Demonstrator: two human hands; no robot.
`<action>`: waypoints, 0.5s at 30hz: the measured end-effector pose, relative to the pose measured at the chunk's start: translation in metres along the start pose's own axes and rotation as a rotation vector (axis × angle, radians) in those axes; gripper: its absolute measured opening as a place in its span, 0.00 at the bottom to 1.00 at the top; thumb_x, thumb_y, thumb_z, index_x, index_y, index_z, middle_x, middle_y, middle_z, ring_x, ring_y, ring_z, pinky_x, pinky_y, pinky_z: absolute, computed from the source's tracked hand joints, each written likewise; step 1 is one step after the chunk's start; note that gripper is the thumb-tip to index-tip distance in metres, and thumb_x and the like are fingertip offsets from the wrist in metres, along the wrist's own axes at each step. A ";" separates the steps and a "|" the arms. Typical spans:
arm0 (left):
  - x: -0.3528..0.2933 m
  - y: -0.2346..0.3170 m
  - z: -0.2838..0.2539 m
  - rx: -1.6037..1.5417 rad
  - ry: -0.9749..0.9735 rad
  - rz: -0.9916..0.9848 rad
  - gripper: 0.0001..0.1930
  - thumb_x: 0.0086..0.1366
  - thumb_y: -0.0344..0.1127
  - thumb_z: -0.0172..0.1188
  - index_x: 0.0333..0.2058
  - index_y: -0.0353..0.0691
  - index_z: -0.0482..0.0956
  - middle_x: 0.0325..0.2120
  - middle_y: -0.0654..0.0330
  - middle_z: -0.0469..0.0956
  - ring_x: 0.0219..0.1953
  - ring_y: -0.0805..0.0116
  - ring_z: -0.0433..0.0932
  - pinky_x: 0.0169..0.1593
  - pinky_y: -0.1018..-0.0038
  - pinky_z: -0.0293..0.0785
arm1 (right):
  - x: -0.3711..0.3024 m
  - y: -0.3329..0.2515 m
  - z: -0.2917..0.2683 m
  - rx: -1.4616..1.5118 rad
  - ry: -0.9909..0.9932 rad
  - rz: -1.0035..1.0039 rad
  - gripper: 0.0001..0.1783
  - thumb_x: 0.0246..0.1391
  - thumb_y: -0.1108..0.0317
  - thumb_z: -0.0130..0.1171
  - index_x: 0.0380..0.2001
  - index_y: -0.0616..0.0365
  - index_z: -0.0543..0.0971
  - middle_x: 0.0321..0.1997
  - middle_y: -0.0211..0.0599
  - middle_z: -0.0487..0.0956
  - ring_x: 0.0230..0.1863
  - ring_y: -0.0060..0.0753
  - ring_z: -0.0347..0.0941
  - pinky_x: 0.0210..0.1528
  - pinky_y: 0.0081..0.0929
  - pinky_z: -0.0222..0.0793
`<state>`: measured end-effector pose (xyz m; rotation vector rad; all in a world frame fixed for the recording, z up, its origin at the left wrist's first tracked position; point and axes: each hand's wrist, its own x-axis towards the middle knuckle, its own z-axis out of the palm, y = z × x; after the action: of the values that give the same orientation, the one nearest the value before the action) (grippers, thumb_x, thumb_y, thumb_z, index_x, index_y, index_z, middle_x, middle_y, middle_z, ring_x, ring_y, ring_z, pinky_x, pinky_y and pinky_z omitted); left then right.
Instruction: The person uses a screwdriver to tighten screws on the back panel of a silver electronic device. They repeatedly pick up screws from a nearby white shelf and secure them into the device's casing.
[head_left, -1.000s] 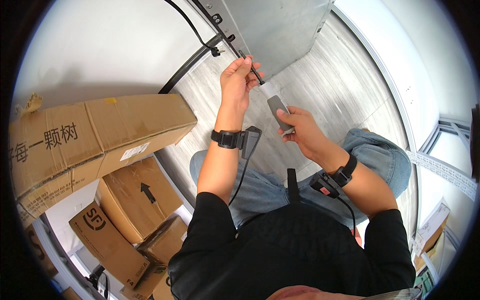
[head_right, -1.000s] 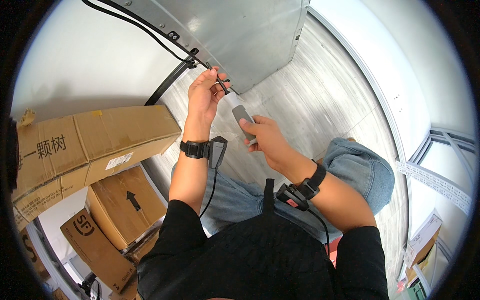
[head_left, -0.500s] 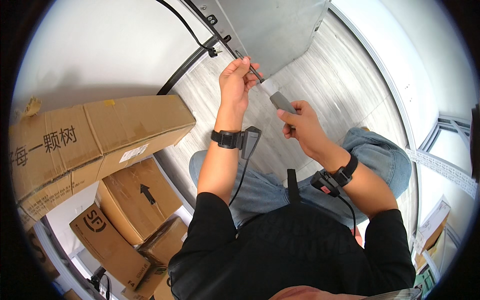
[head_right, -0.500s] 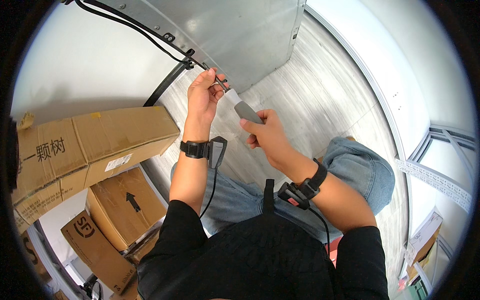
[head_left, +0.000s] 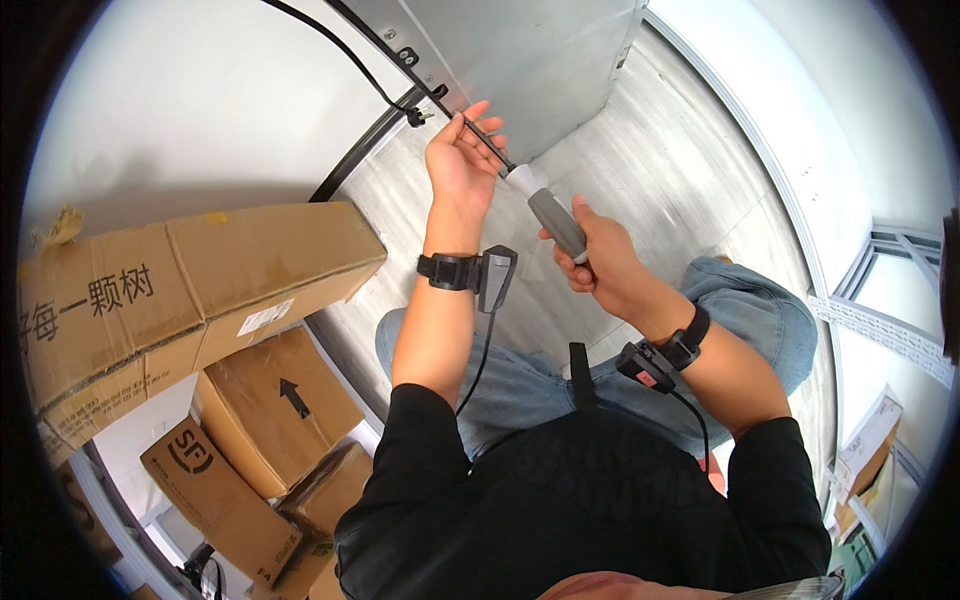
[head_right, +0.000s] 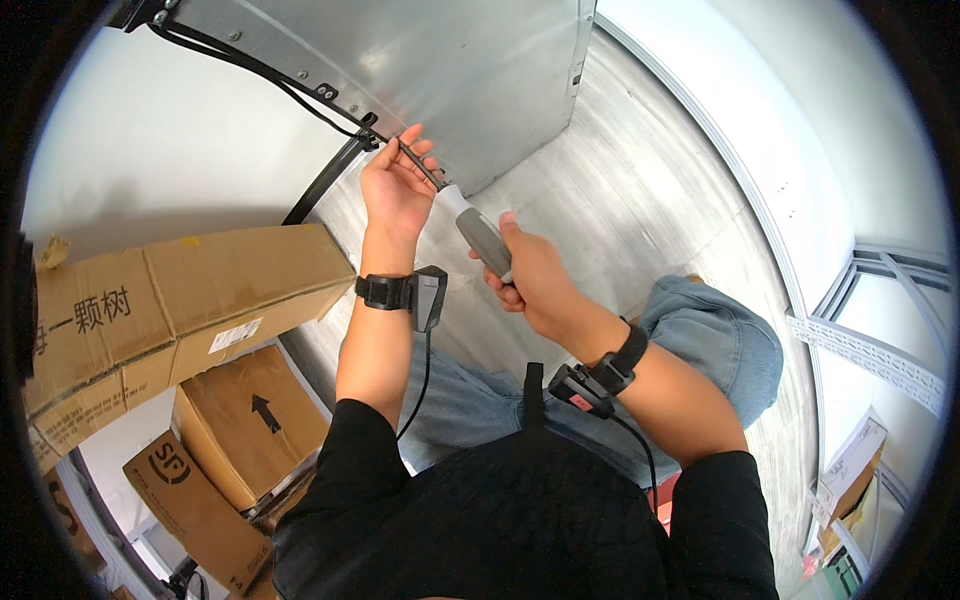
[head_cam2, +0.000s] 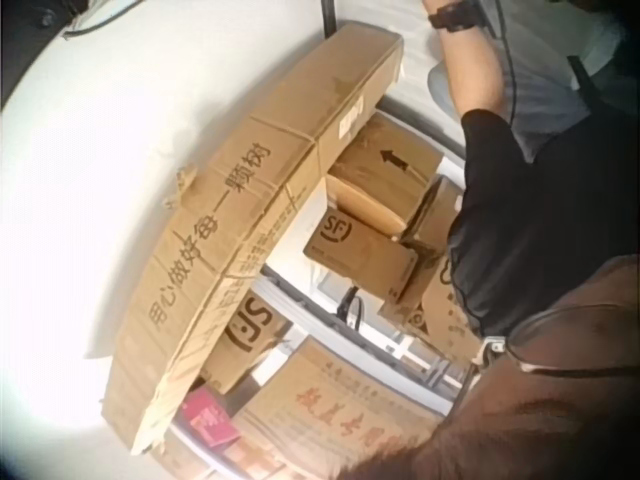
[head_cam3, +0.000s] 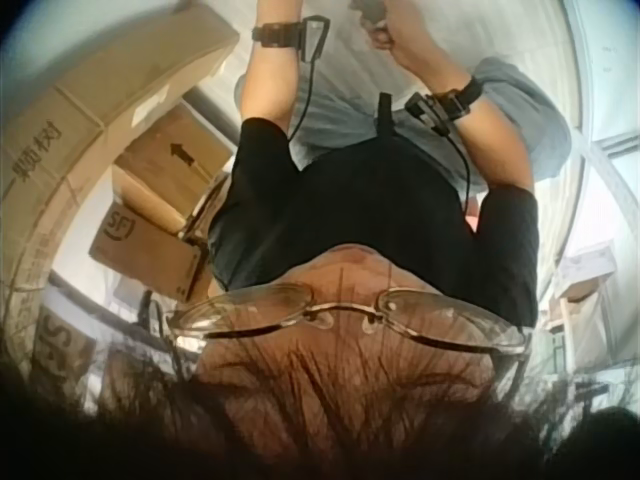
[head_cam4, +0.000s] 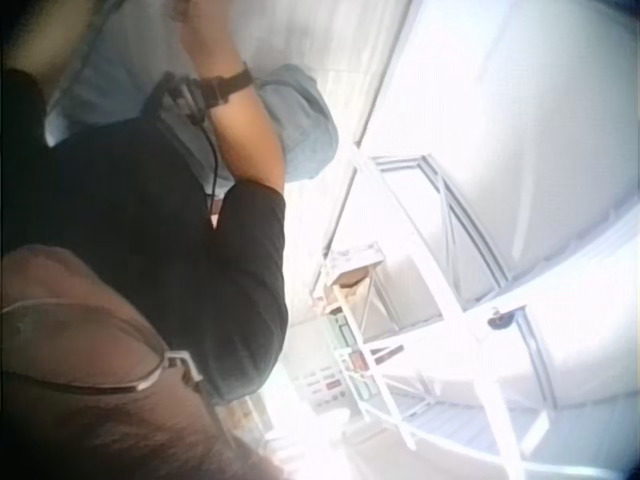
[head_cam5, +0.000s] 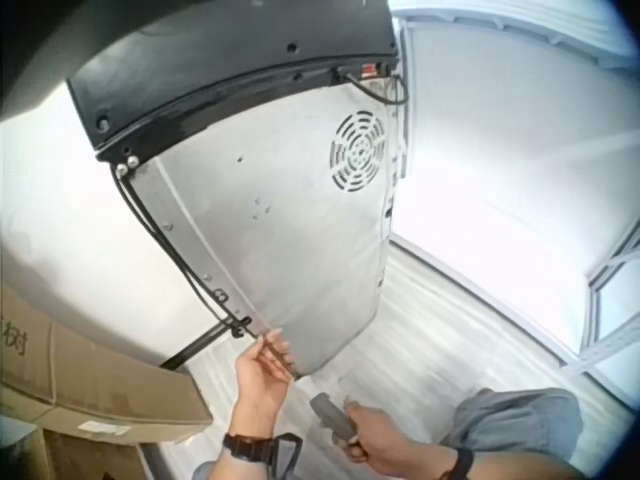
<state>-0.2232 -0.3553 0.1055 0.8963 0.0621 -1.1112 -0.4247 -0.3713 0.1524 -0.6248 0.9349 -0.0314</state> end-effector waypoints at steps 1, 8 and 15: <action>0.002 -0.001 -0.002 -0.009 0.011 -0.006 0.17 0.67 0.39 0.41 0.42 0.36 0.76 0.28 0.60 0.79 0.27 0.67 0.75 0.35 0.72 0.71 | 0.000 0.001 0.000 0.008 0.003 -0.001 0.32 0.62 0.40 0.35 0.36 0.60 0.74 0.16 0.26 0.64 0.11 0.15 0.50 0.14 0.17 0.46; 0.010 0.004 -0.013 0.039 0.054 0.038 0.15 0.66 0.37 0.46 0.45 0.35 0.75 0.26 0.60 0.78 0.27 0.69 0.75 0.32 0.73 0.72 | -0.011 -0.003 0.007 -0.131 -0.026 -0.059 0.30 0.59 0.38 0.42 0.35 0.58 0.72 0.15 0.27 0.64 0.11 0.15 0.49 0.13 0.16 0.43; -0.003 -0.013 -0.011 0.021 -0.045 0.039 0.18 0.70 0.44 0.42 0.49 0.41 0.73 0.30 0.62 0.78 0.28 0.70 0.74 0.34 0.75 0.72 | -0.018 -0.009 -0.008 -0.220 0.010 -0.091 0.29 0.58 0.38 0.45 0.33 0.57 0.72 0.15 0.28 0.66 0.11 0.17 0.54 0.13 0.18 0.47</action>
<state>-0.2308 -0.3473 0.0917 0.8877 -0.0039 -1.0970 -0.4396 -0.3776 0.1667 -0.8714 0.9258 -0.0129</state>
